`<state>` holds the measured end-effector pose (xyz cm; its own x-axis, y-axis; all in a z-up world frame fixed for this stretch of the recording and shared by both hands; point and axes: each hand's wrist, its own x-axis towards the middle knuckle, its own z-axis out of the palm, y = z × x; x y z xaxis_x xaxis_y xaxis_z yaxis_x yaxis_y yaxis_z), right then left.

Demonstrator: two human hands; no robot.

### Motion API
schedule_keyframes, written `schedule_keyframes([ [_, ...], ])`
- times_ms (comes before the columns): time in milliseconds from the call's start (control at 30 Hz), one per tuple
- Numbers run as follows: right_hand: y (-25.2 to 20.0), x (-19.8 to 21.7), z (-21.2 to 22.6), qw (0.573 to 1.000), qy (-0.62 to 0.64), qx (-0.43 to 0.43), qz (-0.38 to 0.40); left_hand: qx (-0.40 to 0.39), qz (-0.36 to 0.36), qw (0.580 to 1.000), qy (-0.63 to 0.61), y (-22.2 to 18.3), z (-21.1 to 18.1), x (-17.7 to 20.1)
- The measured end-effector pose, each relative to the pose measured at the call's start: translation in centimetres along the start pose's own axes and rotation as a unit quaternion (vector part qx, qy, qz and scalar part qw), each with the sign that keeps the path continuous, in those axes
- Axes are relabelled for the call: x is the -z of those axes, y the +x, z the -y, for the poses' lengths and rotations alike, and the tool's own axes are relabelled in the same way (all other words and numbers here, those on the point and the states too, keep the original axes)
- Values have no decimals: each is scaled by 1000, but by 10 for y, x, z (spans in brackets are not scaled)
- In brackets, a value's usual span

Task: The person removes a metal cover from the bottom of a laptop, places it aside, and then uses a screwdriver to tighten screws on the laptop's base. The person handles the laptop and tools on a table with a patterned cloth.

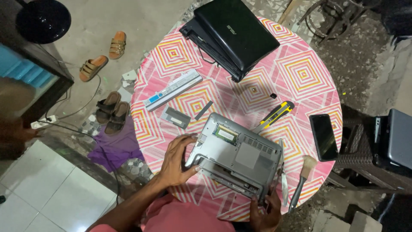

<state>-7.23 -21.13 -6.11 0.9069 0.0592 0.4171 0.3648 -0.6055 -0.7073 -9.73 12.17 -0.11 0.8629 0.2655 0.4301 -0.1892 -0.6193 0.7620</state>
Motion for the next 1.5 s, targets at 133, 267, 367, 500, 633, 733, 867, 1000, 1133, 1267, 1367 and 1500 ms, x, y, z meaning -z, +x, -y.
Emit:
schedule_keyframes([
  [133, -5, -8, -19, 998, 33, 40, -28, 0, 7, 999, -36, 0, -4, 5],
  [267, -4, -9, -22, 998, 51, 41, -28, 22, -10, 997, -70, 0, 2, 2],
  [367, 3, -5, -10, 999, 32, 19, -10, 53, -17, 998, -12, -4, 16, -13],
  [500, 9, -6, -3, 997, -42, 16, -65, 71, -35, 997, 21, -8, 21, -20],
  [633, 19, -2, 19, 988, -80, 75, -110, 79, -45, 995, 25, -7, 23, -23],
  [733, 17, -6, 4, 991, -67, 40, -106, 66, -50, 996, 37, -6, 28, -25],
  [867, 10, 1, 30, 994, -76, -34, -64, 38, -43, 998, 22, -13, 22, -17],
  [1000, 10, -11, 27, 987, -61, 39, -140, 27, -40, 999, 23, -14, 26, -13],
  [1133, 15, -8, 31, 986, -56, 49, -148, 50, -32, 998, 0, -14, 31, -18],
  [1267, 10, -9, 40, 985, -43, 53, -158, 55, -42, 998, -11, -25, 39, -22],
  [1367, 14, -9, 49, 985, -35, 53, -162, 24, -73, 997, 17, -23, 40, -23],
  [1500, 2, -13, 33, 984, -38, 58, -162, -22, -95, 994, 42, -28, 43, -23],
])
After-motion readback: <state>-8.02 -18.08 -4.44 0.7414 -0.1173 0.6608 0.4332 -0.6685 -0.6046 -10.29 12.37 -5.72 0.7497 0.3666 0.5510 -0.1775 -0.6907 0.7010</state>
